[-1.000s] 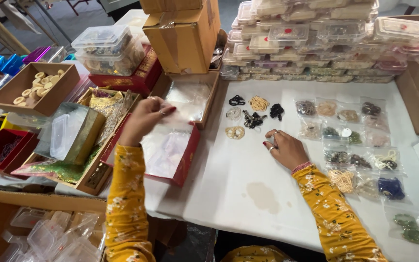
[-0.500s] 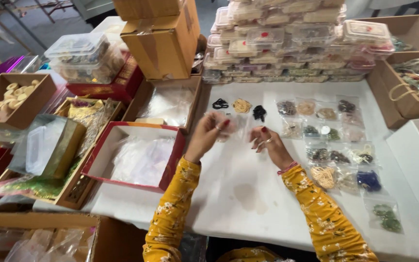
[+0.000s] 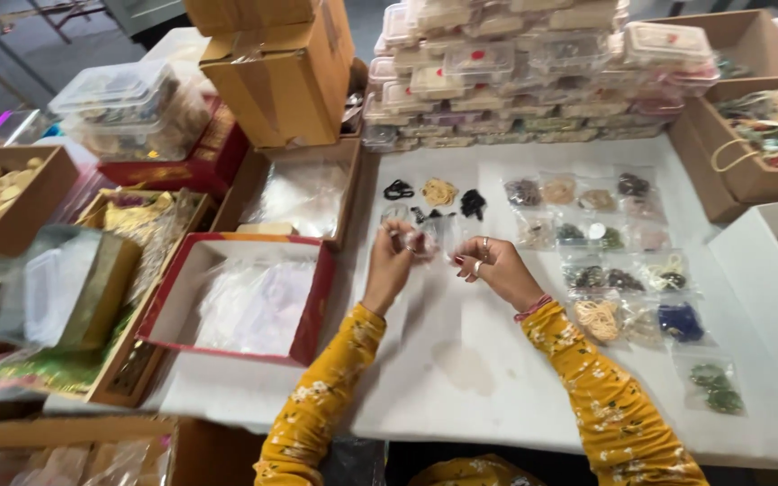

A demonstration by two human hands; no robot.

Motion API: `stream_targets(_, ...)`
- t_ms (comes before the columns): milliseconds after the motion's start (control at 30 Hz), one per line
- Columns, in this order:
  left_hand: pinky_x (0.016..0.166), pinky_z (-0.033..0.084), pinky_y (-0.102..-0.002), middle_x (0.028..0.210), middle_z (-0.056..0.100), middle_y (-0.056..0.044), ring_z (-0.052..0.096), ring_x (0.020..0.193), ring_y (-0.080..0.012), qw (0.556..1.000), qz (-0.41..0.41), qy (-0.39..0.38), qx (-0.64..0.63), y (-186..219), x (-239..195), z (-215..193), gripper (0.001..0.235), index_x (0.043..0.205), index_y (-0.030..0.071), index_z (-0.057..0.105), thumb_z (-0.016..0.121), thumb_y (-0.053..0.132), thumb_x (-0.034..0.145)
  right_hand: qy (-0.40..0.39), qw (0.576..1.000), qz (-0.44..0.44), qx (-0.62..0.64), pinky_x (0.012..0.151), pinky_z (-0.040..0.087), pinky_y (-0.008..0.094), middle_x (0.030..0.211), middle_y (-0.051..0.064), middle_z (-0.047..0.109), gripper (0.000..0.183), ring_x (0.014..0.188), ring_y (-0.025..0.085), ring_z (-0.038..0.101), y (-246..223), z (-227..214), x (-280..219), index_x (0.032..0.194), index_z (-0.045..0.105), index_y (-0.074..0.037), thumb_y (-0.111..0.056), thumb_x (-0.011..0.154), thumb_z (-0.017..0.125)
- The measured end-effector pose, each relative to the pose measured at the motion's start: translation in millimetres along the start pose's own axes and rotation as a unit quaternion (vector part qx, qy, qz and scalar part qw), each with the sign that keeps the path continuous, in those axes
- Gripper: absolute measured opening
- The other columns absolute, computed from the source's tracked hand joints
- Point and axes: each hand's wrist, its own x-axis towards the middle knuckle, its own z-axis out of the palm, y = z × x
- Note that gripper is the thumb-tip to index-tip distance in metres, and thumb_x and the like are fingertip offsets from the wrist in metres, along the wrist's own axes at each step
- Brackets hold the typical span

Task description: Sorting various necklaces, beads, and jewelry items and packing them into plastic bags and storage boxes.

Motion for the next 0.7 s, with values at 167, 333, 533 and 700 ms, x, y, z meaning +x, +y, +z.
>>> stream_targets(167,0.074,0.061,-0.033,0.111,0.060,-0.015,0.067,0.088,-0.0214,0.987,0.040,0.011,0.154,-15.6,-19.1,24.7,0.030,0.120,0.004,0.046,0.063,0.001,0.096,0.089,0.993,0.072,-0.004,0.068,0.056,0.025,0.092,0.004,0.076,0.016,0.075,0.009,0.068,13.0,-36.3,-1.2,0.104,0.075,0.000,-0.009,0.091,0.069)
stream_targets(333,0.082,0.052,-0.045,0.117,0.053,-0.023,0.060,0.099,-0.0375,0.700,0.439,0.127,0.548,81.9,-60.7,75.4,0.049,0.119,-0.002,0.047,0.076,0.020,0.085,0.043,0.980,0.181,-0.067,0.060,0.053,0.025,0.076,0.002,0.074,0.013,0.064,0.009,0.064,-2.4,-35.0,-12.3,0.094,0.077,0.000,-0.012,0.089,0.077)
stream_targets(533,0.067,0.052,-0.040,0.088,0.064,-0.008,0.063,0.077,-0.0267,0.813,0.276,-0.014,0.513,50.8,-68.8,63.2,0.028,0.092,0.007,0.062,0.076,0.030,0.088,-0.021,0.988,0.137,-0.060,0.058,0.053,0.024,0.076,0.003,0.075,0.011,0.064,0.008,0.066,5.0,-13.9,-11.7,0.083,0.070,-0.002,-0.010,0.083,0.077)
stream_targets(700,0.060,0.051,-0.041,0.080,0.068,-0.008,0.065,0.064,-0.0281,0.871,0.174,-0.041,0.458,46.3,-66.5,60.6,0.015,0.095,0.010,0.064,0.063,0.024,0.099,-0.056,0.993,0.089,-0.048,0.058,0.048,0.023,0.072,-0.001,0.062,0.023,0.065,0.006,0.058,2.4,-4.5,-14.1,0.078,0.058,-0.005,-0.008,0.085,0.080)
